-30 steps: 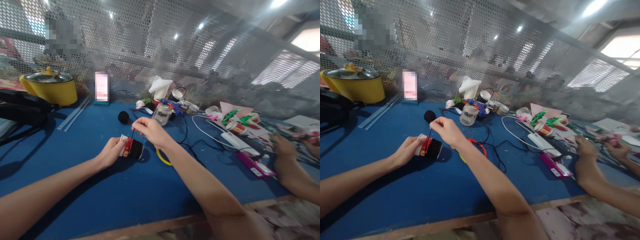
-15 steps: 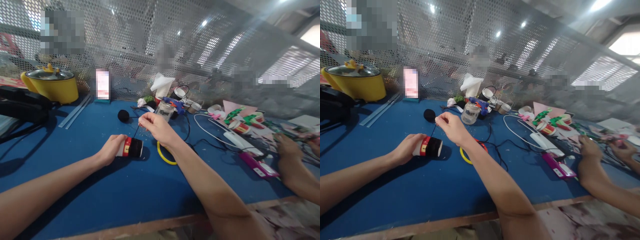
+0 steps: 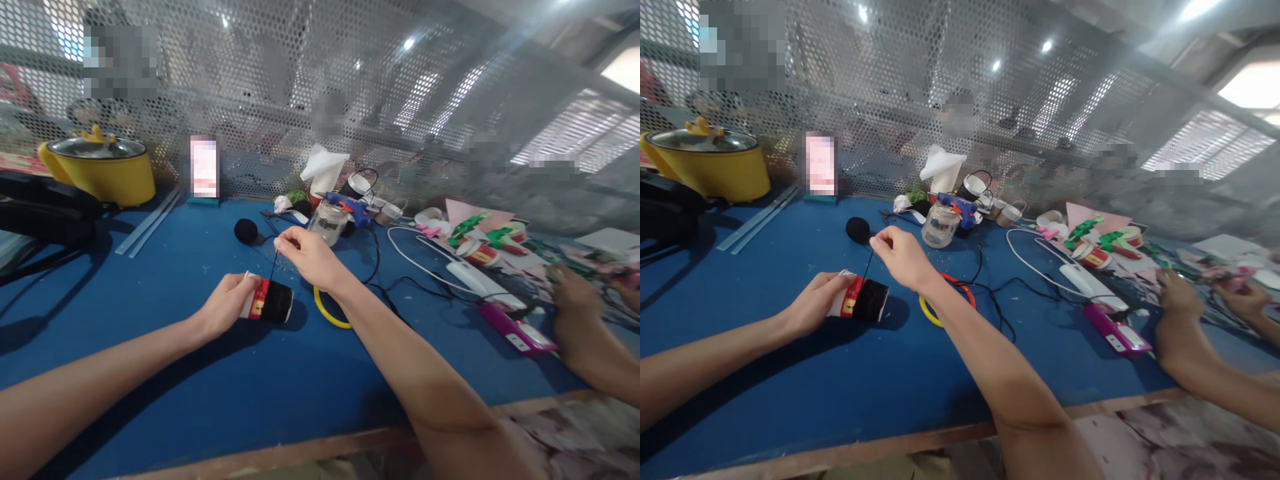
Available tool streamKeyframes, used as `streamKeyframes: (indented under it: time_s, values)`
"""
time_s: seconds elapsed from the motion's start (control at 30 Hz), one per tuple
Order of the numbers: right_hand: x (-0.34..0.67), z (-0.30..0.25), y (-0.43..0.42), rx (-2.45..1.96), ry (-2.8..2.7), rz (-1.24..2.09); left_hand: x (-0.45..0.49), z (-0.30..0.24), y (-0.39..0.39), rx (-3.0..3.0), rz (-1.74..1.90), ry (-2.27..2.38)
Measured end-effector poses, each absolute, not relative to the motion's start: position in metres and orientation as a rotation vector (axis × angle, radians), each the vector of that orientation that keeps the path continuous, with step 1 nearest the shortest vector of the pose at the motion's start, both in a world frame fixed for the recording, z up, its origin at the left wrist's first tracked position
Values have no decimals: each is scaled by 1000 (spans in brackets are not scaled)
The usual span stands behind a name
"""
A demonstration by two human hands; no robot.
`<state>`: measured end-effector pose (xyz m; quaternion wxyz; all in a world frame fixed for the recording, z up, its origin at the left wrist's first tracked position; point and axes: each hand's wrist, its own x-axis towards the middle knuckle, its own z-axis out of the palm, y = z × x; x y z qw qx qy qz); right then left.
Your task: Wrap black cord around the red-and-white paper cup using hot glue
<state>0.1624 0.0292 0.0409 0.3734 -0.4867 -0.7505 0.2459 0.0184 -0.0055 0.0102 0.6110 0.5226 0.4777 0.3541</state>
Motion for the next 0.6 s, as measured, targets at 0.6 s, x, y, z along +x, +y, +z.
streamKeyframes:
  time_s: [0.6]
  values:
    - [159,35,29,-1486,-2062,602,11,0,-9,1358,912,988]
